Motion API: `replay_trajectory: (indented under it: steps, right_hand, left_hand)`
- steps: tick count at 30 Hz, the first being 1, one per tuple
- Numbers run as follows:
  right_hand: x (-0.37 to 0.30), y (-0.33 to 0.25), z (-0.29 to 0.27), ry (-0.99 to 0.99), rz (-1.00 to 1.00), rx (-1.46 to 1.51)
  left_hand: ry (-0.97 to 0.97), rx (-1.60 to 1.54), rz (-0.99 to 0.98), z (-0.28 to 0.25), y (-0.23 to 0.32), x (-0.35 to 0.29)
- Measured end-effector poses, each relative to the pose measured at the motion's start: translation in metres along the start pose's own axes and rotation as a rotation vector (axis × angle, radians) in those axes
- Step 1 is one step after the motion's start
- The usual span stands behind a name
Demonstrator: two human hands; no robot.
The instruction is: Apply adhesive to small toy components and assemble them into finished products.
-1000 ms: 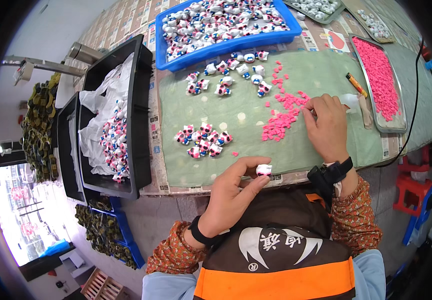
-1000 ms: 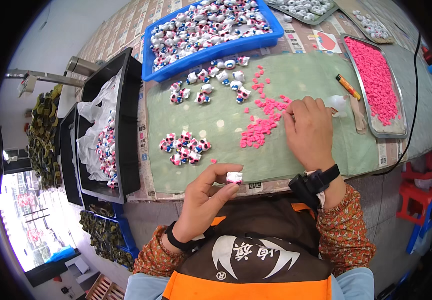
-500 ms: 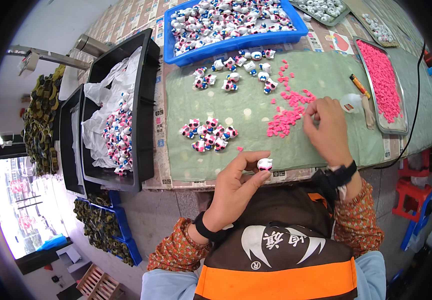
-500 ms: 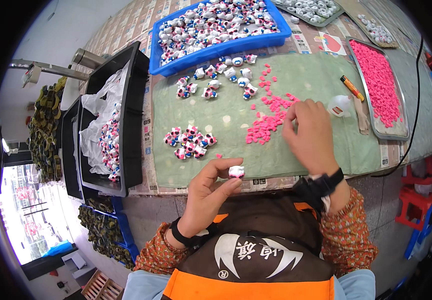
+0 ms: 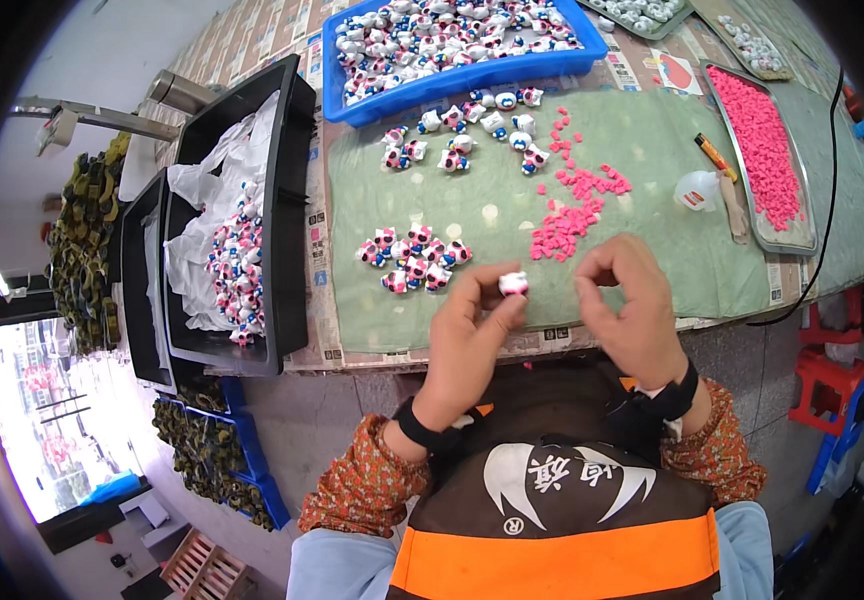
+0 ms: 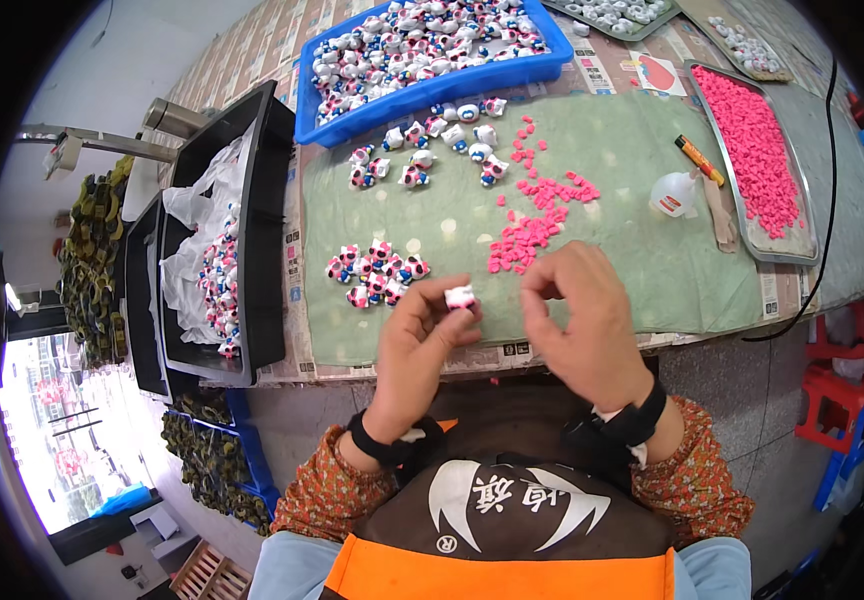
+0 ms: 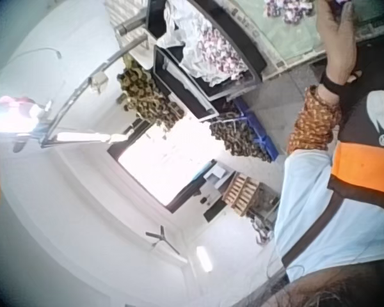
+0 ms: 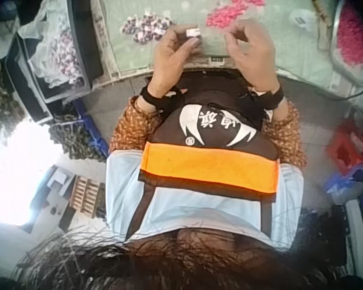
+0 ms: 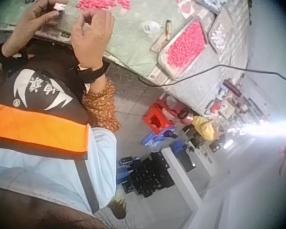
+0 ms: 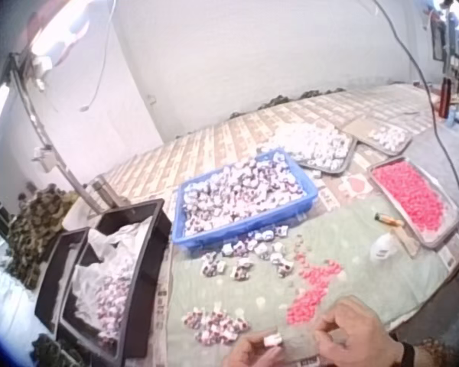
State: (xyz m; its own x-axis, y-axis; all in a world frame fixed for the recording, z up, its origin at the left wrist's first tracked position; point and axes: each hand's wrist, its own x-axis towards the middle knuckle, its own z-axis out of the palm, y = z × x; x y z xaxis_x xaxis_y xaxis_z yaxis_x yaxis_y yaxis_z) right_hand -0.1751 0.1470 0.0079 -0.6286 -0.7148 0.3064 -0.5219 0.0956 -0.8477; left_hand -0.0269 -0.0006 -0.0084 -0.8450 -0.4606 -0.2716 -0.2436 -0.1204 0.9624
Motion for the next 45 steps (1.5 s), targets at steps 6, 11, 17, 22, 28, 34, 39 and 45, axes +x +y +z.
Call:
replay_trajectory:
  steps: [6,11,17,22,28,34,39,45]
  right_hand:
    - [-0.009,0.011,-0.012,-0.103,0.128,0.043]
    - [-0.014,0.032,-0.014,-0.224,0.164,0.047]
    - [-0.018,0.039,-0.018,-0.192,0.19,0.14]
    - [-0.044,0.014,-0.037,-0.312,0.199,0.202]
    - [-0.092,0.016,-0.045,-0.602,0.016,-0.02]
    - [-0.131,0.053,-0.008,-0.63,-0.157,-0.275]
    - [-0.142,0.057,0.022,-0.754,-0.125,-0.442]
    - [-0.158,0.048,0.03,-1.063,-0.252,-0.654]
  left_hand:
    - [0.055,-0.066,0.005,-0.019,0.0,-0.001]
    - [0.112,-0.105,-0.038,-0.03,-0.001,0.0]
    - [0.142,-0.072,0.006,-0.03,0.004,-0.007]
    - [0.146,-0.037,0.065,-0.03,-0.003,-0.023]
    - [0.15,-0.007,0.119,-0.024,-0.007,-0.049]
    - [0.119,0.003,0.182,-0.018,-0.008,-0.076]
    - [0.137,-0.004,0.222,-0.016,-0.01,-0.099]
    - [0.139,0.002,0.242,-0.018,-0.018,-0.12]
